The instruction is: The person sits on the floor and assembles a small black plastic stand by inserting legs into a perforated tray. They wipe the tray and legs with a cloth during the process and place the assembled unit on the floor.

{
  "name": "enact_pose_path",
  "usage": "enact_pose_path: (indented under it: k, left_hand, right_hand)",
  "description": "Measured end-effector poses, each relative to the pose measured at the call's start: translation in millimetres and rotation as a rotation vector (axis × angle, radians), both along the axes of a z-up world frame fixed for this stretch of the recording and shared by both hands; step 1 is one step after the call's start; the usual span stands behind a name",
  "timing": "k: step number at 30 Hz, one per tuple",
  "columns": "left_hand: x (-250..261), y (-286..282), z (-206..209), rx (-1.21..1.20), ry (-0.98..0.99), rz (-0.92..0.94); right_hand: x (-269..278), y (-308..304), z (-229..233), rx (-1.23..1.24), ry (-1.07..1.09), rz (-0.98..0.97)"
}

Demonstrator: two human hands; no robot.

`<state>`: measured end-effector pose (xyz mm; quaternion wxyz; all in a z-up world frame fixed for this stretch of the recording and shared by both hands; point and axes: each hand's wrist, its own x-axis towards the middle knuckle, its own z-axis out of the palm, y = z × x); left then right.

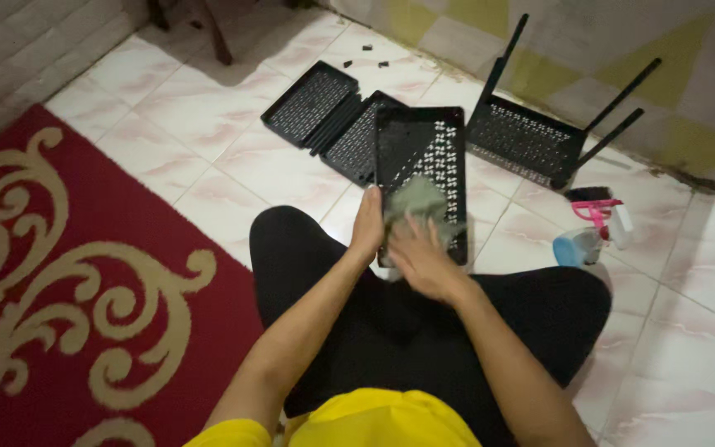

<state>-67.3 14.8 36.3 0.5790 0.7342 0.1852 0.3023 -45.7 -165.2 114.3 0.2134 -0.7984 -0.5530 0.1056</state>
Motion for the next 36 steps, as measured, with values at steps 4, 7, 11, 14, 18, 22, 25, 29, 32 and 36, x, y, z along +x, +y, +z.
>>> enact_pose_path:
  k: [4,7,11,14,18,22,25,29,32,36]
  left_hand:
    - [16.7,-0.7,2.0,-0.029,0.102,-0.056]
    - [36.0,-3.3,10.4,-0.035,0.114,-0.151]
    - [51.0,-4.7,6.0,0.028,0.214,-0.309]
    - [50.9,-10.2,-9.4,-0.037,0.224,-0.381]
    - [62.4,-1.2,-34.4,-0.090,0.253,-0.346]
    - [83.5,7.6,-65.2,-0.050,0.135,-0.225]
    - [98.3,15.1,-83.7,-0.115,0.187,-0.210]
    - [103.8,27.9,-89.7,-0.297,0.138,-0.164]
    - [94.2,30.1,-85.0,-0.156,0.244,-0.110]
    - [88.1,27.4,-77.3,0.009,0.253,-0.036]
  right_hand:
    - [4.1,-37.5,0.1,-0.044,0.072,-0.180]
    - [37.5,-28.5,-7.9,-0.018,0.005,-0.446]
    - [106.4,18.5,-28.8,0.058,-0.173,-0.688]
    - [157.2,50.6,-47.3,0.028,-0.033,-0.860]
    - [180.0,100.4,-88.1,-0.062,0.059,-0.954]
    - [191.1,99.7,-116.7,0.166,-0.074,-0.417]
    - [181.4,76.7,-122.4,0.075,0.064,-0.139]
    - [129.6,44.6,-108.8,0.006,0.237,0.084]
    - [86.9,23.4,-84.0,-0.210,0.320,0.150]
    - [73.6,-10.7,-45.2,-0.276,0.267,-0.007]
